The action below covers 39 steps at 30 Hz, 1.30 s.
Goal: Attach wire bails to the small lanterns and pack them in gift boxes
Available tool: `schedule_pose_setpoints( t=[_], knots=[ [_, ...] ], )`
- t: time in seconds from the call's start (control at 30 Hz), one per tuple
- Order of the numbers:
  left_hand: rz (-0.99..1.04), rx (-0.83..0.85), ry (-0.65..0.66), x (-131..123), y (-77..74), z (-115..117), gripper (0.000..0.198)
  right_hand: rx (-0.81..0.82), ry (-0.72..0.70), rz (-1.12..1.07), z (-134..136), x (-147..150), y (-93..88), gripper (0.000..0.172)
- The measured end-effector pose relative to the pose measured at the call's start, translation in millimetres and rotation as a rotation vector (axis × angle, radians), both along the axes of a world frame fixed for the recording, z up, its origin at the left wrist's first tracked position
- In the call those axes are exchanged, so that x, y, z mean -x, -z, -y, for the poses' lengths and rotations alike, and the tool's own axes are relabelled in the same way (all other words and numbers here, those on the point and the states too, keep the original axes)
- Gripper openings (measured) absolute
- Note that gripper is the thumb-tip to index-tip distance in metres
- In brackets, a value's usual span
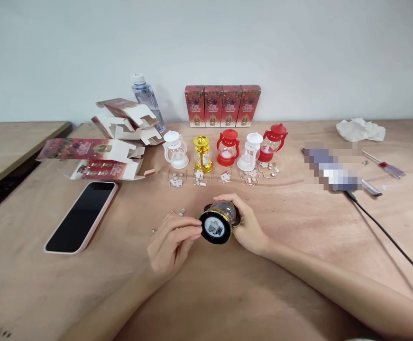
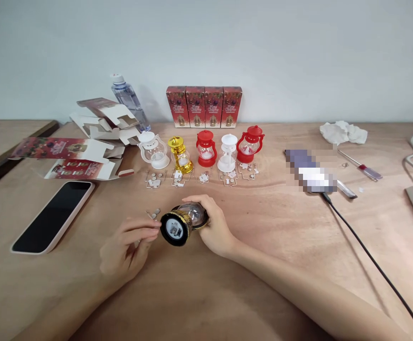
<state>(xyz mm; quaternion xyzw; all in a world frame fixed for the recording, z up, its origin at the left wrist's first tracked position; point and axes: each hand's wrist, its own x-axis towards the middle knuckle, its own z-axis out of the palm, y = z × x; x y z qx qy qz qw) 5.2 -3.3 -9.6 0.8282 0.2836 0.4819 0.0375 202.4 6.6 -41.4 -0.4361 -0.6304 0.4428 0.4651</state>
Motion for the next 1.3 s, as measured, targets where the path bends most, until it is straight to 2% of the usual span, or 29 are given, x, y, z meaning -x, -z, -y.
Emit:
schedule_pose_setpoints(
  t=[0.17, 0.27, 0.47, 0.7, 0.8, 0.93, 1.0, 1.1, 1.2, 1.3],
  knots=[
    [0.054, 0.08, 0.013, -1.9, -0.5, 5.6, 0.02, -0.061, -0.041, 0.035, 0.1, -0.4, 0.3, 0.038],
    [-0.007, 0.004, -0.03, 0.2, -3.6, 6.0, 0.023, -0.086, -0.043, 0.056, -0.1, -0.4, -0.2, 0.04],
    [-0.099, -0.144, 0.019, 6.2, 2.9, 7.7, 0.014, -0.178, -0.068, 0.133, -0.7, -0.2, -1.2, 0.044],
    [-0.211, -0.251, -0.035, 10.2, -1.1, 4.1, 0.018, -0.16, -0.064, 0.124, -1.8, -1.9, -1.7, 0.044],
    [-0.237, -0.285, -0.054, 12.9, 4.7, 3.5, 0.023, -0.14, -0.063, 0.109, -1.9, -2.5, -1.6, 0.046],
    [-0.261, -0.25, -0.04, 14.9, 14.3, 4.2, 0.026, -0.117, -0.062, 0.09, -1.6, -2.9, -0.5, 0.044],
    [-0.248, -0.274, -0.053, 15.0, 12.7, 3.8, 0.023, -0.109, -0.062, 0.082, -1.4, -3.0, -0.1, 0.043],
    [-0.212, -0.312, -0.081, 16.5, 2.7, 0.5, 0.019, -0.085, -0.06, 0.067, -1.0, -2.9, 0.1, 0.041],
    [-0.222, -0.23, -0.162, 20.5, -5.8, -8.5, 0.023, -0.059, -0.053, 0.057, -0.7, -2.7, -0.2, 0.04],
    [-0.31, -0.044, -0.327, 24.6, -2.5, -22.6, 0.011, -0.054, -0.043, 0.054, -0.3, -2.7, -0.6, 0.041]
  ],
)
